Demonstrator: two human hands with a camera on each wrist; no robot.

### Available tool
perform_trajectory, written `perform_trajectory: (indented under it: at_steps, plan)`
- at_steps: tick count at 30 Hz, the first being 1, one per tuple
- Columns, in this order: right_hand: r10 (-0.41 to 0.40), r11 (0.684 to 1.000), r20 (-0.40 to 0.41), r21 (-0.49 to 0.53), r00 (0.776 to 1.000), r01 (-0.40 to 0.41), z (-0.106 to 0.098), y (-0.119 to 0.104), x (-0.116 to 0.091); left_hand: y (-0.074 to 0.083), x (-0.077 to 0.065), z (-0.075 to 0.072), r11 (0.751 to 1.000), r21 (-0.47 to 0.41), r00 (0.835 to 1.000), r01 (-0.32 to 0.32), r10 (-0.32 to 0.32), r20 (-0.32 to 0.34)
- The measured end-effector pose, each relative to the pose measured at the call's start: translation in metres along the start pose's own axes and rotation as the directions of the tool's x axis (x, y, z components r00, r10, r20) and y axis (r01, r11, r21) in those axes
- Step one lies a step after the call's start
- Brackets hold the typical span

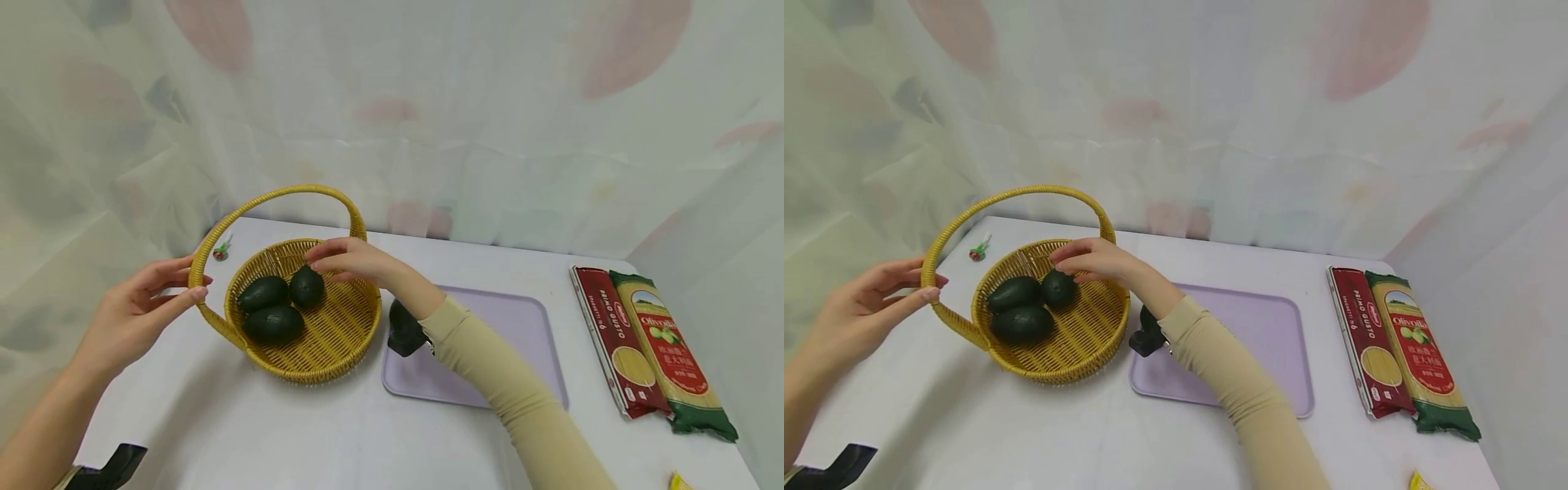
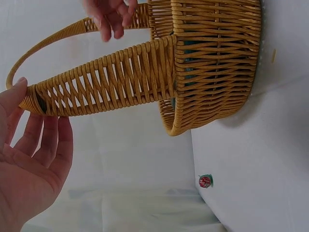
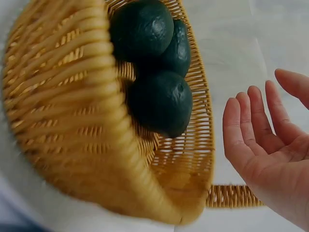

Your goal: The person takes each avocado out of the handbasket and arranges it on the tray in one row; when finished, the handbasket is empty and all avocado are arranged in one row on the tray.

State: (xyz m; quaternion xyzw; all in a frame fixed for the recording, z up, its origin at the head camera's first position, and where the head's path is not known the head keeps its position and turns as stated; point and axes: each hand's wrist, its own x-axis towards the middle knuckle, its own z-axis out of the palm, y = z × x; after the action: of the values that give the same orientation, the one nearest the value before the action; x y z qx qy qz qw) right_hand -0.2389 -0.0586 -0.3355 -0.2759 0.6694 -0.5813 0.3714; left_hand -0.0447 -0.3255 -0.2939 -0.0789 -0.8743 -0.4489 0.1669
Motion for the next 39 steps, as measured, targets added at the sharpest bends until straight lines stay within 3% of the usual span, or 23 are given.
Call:
perform_trajectory:
  at_steps: [12,17,28,35,39]
  plan:
    - [0.06,0.995,-0.026,-0.075,0.998,-0.062,0.01,0.003,0.038,-0.001,0.001,0.003,1.0,-0.008,1.0,0.01,-0.01,-0.003]
    - [0.11,0.979,-0.065,-0.165,0.992,-0.12,0.01,0.011,0.047,-0.001,0.001,0.002,1.0,-0.014,1.0,0.002,-0.002,-0.003]
    - [0.213,0.957,-0.035,-0.196,0.976,-0.216,0.011,0.028,0.053,0.0,-0.001,0.0,1.0,-0.011,1.0,-0.01,0.01,-0.001]
    - [0.244,0.954,-0.025,-0.171,0.969,-0.245,0.012,0.028,0.05,0.0,-0.001,0.0,1.0,-0.008,1.0,-0.012,0.012,-0.002]
    - [0.278,0.937,0.002,-0.221,0.961,-0.27,0.011,0.025,0.046,0.001,-0.001,0.0,1.0,-0.006,1.0,-0.01,0.01,-0.005]
